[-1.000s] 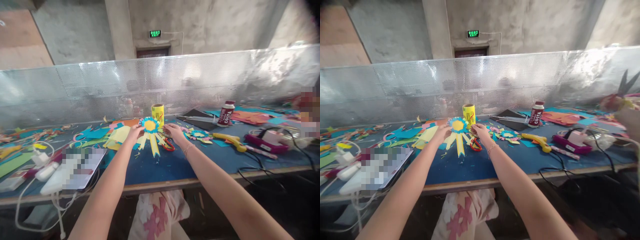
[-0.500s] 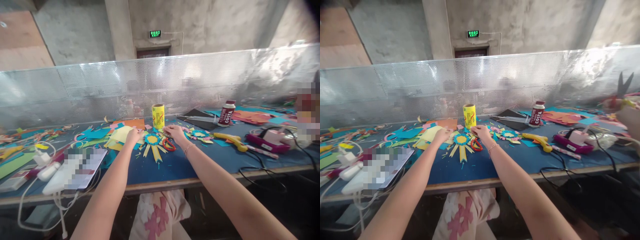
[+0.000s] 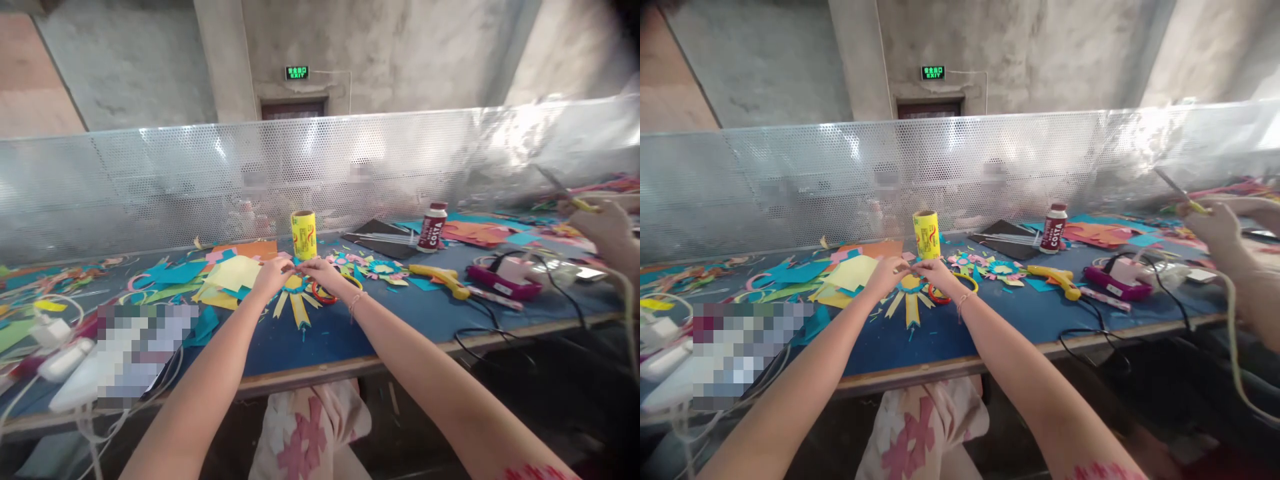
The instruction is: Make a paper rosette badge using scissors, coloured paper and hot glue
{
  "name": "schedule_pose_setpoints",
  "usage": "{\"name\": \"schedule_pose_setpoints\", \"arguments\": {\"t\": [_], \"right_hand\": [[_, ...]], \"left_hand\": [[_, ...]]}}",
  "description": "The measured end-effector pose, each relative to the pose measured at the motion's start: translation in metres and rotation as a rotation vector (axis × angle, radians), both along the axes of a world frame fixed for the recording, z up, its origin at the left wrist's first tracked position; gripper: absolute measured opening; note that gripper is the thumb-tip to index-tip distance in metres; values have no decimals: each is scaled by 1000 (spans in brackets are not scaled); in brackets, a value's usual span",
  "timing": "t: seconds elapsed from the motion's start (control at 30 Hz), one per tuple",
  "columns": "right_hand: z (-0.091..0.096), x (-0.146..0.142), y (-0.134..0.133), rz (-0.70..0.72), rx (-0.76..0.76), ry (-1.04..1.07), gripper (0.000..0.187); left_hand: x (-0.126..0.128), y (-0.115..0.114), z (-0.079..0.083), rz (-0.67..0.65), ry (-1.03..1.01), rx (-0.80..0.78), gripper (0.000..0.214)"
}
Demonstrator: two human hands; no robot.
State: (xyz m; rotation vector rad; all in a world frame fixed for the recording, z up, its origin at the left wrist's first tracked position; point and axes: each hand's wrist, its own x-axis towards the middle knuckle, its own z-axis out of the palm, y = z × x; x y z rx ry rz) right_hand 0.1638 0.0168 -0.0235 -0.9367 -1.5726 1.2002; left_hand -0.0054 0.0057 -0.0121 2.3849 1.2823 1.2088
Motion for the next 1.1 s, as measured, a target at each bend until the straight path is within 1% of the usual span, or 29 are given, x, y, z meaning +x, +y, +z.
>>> {"name": "schedule_pose_setpoints", "arguments": {"t": [0.1, 0.27, 0.33, 0.47, 0.57, 0.63, 0.7, 0.8, 0.9, 1.0, 1.1], "right_hand": [[0, 0, 0, 31, -7, -14, 8], [2, 1, -1, 25, 2, -40, 7], [2, 1, -1, 31, -10, -37, 6], [1, 2, 0, 60, -41, -13, 6], [0, 3, 0, 89, -55, 1, 8], [0, 4, -1, 103, -60, -7, 9], [1, 4, -2, 98, -56, -26, 9], [4, 4, -4, 79, -37, -58, 15], [6, 4, -6, 77, -14, -95, 21], [7, 5, -6, 78, 2, -121, 21], [7, 6, -6, 85, 2, -121, 19]], "left_hand": [[-1, 1, 0, -3, 30, 15, 17], [1, -2, 1, 4, 48, 6, 19], [2, -4, 1, 14, 88, 20, 20], [3, -7, 3, 31, 244, 104, 20], [4, -10, 5, 55, 402, 186, 22], [6, -11, 8, 44, 484, 222, 22], [8, -13, 10, 15, 522, 241, 21], [9, -15, 11, -7, 528, 239, 21], [10, -17, 12, -30, 478, 179, 22], [10, -17, 13, -65, 400, 105, 23], [10, -16, 12, -74, 345, 82, 22]]}}
